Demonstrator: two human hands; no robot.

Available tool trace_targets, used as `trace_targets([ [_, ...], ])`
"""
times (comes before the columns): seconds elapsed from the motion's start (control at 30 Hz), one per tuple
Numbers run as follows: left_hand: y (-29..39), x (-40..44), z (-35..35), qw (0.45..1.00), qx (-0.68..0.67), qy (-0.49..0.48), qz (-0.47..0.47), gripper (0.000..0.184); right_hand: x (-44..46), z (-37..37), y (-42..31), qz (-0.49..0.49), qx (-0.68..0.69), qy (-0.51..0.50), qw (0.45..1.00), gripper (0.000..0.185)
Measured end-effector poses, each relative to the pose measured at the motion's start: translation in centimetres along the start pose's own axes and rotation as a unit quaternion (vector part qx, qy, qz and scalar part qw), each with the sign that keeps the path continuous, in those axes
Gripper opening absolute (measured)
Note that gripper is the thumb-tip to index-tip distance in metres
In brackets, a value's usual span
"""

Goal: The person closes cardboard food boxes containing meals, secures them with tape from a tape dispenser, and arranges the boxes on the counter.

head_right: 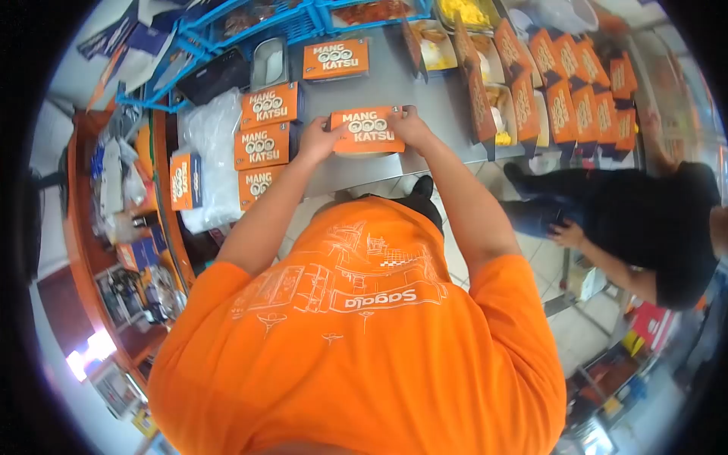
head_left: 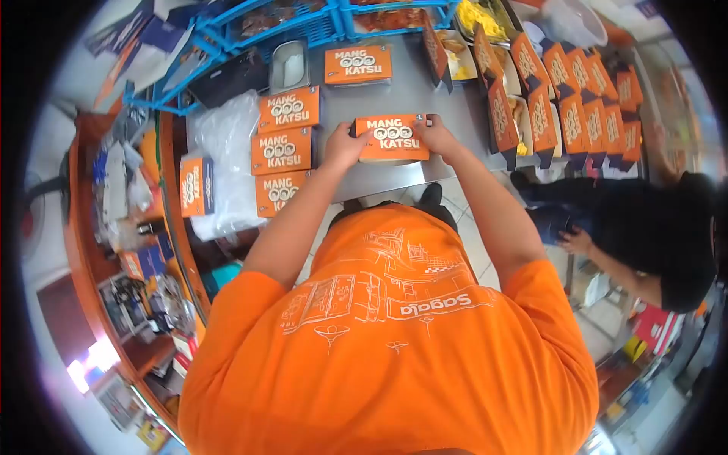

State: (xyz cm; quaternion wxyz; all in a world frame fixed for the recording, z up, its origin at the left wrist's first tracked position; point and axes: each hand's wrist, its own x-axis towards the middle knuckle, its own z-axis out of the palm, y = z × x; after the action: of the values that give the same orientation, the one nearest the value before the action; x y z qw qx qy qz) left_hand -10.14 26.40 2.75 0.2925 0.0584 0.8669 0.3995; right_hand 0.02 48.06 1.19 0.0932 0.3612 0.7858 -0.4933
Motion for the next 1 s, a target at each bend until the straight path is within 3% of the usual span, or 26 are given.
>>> trace_targets([
  [0.03,0.7,-0.6,-0.3,1.0,0.009,-0.025,0.0,0.072,0.0,0.1,0.3,0.006,0.033,-0.008,0.999,0.068],
  [0.13,0.0,-0.5,0.3,0.996,0.063,0.024,0.052,0.069,-0.2,-0.1,0.7,0.017,0.02,-0.002,1.0,0.066],
  [0.27,0.4,-1.2,0.6,0.996,0.075,0.018,0.048,0.066,-1.2,-0.9,0.0,0.036,0.027,0.006,0.999,0.063],
  [0.33,0.5,-1.5,1.1,0.997,0.059,-0.008,0.047,0.053,-1.3,-1.7,-0.8,0.076,0.038,-0.025,0.996,0.06],
  [0.47,0.5,-2.9,2.1,0.994,0.097,0.031,0.04,0.052,-1.4,-2.5,-2.2,0.072,-0.002,-0.021,0.997,0.057],
  [0.53,0.4,-3.3,2.2,0.996,0.076,0.033,0.044,0.054,-0.6,-2.7,-2.0,0.056,-0.093,-0.041,0.993,0.056],
  [0.67,0.0,-3.5,2.8,0.995,0.071,0.052,0.042,0.056,-0.3,-1.6,-1.2,0.021,-0.078,-0.021,0.997,0.057],
  [0.7,0.5,-3.6,2.5,0.995,0.075,0.058,0.037,0.056,-1.1,-1.7,-2.1,0.056,-0.029,-0.019,0.998,0.058],
  [0.77,1.6,-3.5,1.4,0.968,0.241,0.03,0.06,0.055,-1.9,-1.2,-2.0,0.085,0.019,-0.027,0.996,0.059],
  [0.87,4.4,1.7,-3.6,0.888,0.239,0.268,0.287,0.051,-0.9,-1.4,0.2,-0.004,-0.07,0.032,0.997,0.063],
  [0.93,10.7,5.8,-10.3,0.792,0.204,0.379,0.432,0.029,-2.0,-2.1,1.1,-0.054,-0.061,0.095,0.992,0.06],
  [1.0,16.6,9.0,-15.8,0.807,0.257,0.376,0.377,0.029,-3.5,-3.2,2.0,-0.094,-0.033,0.127,0.987,0.054],
])
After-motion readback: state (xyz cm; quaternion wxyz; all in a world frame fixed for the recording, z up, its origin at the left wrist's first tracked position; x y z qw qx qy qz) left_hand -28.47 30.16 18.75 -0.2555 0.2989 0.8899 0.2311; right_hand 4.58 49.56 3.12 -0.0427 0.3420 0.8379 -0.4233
